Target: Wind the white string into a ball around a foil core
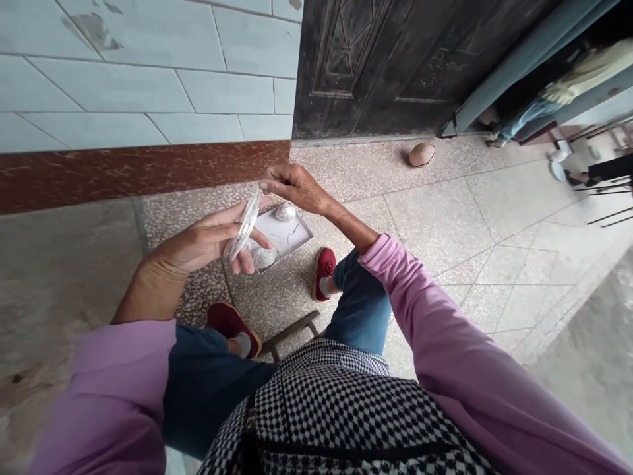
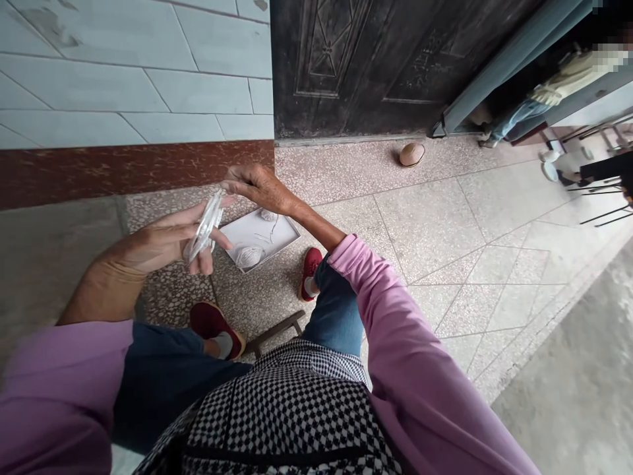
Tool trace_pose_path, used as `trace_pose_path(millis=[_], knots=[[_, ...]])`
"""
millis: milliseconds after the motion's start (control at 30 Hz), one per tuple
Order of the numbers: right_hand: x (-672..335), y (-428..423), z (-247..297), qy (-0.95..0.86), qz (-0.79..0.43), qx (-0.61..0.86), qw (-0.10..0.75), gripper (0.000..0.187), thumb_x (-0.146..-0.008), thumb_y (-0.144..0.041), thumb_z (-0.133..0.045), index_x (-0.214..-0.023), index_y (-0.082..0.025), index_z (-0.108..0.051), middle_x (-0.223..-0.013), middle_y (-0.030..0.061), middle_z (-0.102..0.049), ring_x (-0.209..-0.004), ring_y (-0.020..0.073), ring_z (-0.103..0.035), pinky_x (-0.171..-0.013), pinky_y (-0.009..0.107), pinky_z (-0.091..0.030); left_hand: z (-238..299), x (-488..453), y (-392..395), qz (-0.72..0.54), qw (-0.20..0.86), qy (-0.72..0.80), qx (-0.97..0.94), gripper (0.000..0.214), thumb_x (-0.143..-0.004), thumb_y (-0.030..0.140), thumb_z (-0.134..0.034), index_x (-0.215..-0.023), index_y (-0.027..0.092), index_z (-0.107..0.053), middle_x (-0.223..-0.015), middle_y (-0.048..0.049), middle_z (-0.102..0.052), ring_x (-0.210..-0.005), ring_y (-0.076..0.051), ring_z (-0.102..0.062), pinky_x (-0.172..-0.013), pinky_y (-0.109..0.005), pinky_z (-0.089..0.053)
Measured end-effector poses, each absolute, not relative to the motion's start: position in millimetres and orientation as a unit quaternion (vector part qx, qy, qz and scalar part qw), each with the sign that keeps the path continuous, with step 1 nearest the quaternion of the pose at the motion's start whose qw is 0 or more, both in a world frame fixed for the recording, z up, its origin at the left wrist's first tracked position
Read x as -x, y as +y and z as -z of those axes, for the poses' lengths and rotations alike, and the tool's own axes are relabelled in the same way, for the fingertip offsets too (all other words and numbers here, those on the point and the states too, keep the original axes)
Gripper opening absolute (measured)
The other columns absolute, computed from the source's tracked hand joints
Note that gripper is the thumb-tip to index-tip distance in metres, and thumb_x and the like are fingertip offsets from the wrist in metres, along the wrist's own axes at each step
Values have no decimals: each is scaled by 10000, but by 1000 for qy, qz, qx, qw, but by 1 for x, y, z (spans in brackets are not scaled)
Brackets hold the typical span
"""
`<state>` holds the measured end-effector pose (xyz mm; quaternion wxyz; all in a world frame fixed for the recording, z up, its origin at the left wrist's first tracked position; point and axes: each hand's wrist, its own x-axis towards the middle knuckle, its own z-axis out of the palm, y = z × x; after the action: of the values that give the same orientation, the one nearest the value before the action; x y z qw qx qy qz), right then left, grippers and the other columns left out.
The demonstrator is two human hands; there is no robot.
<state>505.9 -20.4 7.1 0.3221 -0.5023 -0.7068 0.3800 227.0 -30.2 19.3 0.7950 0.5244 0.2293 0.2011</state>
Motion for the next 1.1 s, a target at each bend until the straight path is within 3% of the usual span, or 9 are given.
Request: trace_pose_path(millis=[100, 200, 367, 500, 700, 800, 900, 1000, 1100], knots=[[-500, -17, -1, -703, -372, 513, 324, 727, -1435, -480, -559, -754, -251, -673, -754, -22, -646, -909, 132, -631, -864, 278, -528, -10, -216, -22, -167, 809, 231, -514, 1363, -938, 337, -1021, -2107, 205, -333, -1560, -259, -904, -1003, -370, -964, -601, -290, -675], [-484, -23, 8, -716, -388, 509, 279, 597, -1442, -322, -541, -900, -194, -757, -863, -15, -735, -987, 128, -689, -936, 264, -541, 3, -198, -3, -235, 810, 245, -478, 1401, -983, 375, -989, -2139, 212, -213, -1462, -214, -940, -715, -278, -890, -473, -270, -537], [-435, -64, 22, -767, -481, 398, 150, 282, -1347, -15, -671, -1161, -135, -846, -1235, 83, -903, -1108, 173, -793, -1075, 287, -594, 12, -182, 17, -384, 768, 277, -432, 1285, -1039, 342, -969, -2123, 317, -278, -1293, -62, -978, -712, -207, -867, -546, -255, -613], [-416, -91, 16, -754, -597, 259, 89, 314, -1385, -107, -676, -1122, -168, -837, -965, 9, -797, -859, 157, -723, -901, 261, -597, 12, -193, 10, -350, 728, 329, -489, 1307, -1051, 375, -990, -2122, 242, -253, -1231, -79, -974, -754, -232, -876, -618, -289, -693], [-464, -55, -13, -721, -559, 337, 233, 339, -1446, -201, -616, -1162, -116, -780, -1080, -6, -754, -941, 71, -684, -945, 194, -552, 16, -208, -9, -187, 736, 354, -546, 1012, -1089, 354, -992, -1962, 122, -537, -1218, -163, -968, -778, -284, -905, -635, -316, -714], [-495, -28, -16, -708, -480, 412, 315, 516, -1458, -478, -637, -1076, -144, -727, -994, -9, -685, -919, 93, -648, -864, 190, -541, 15, -210, -18, -122, 757, 318, -558, 993, -1221, 466, -872, -2037, 137, -412, -1257, -225, -959, -798, -333, -952, -650, -349, -749], [-512, -10, -7, -667, -442, 484, 356, 657, -1374, -686, -787, -931, -227, -633, -807, -47, -526, -784, 138, -519, -698, 226, -483, 12, -212, -28, -71, 784, 269, -555, 1162, -1262, 574, -840, -2128, 157, -187, -1292, -245, -949, -848, -338, -977, -666, -329, -762], [-513, -2, 4, -629, -445, 532, 351, 652, -1373, -608, -825, -880, -253, -590, -735, -77, -416, -729, 144, -408, -661, 251, -415, 12, -211, -28, -85, 818, 204, -531, 1360, -1199, 651, -912, -2142, 157, -65, -1248, -219, -953, -832, -364, -981, -628, -355, -774], [-499, -7, 10, -629, -458, 544, 314, 621, -1382, -491, -822, -855, -233, -620, -723, -71, -449, -747, 143, -428, -717, 256, -433, 17, -204, -11, -200, 823, 166, -506, 1454, -1072, 597, -1026, -2143, 220, -117, -1190, -153, -967, -706, -337, -938, -496, -327, -694]])
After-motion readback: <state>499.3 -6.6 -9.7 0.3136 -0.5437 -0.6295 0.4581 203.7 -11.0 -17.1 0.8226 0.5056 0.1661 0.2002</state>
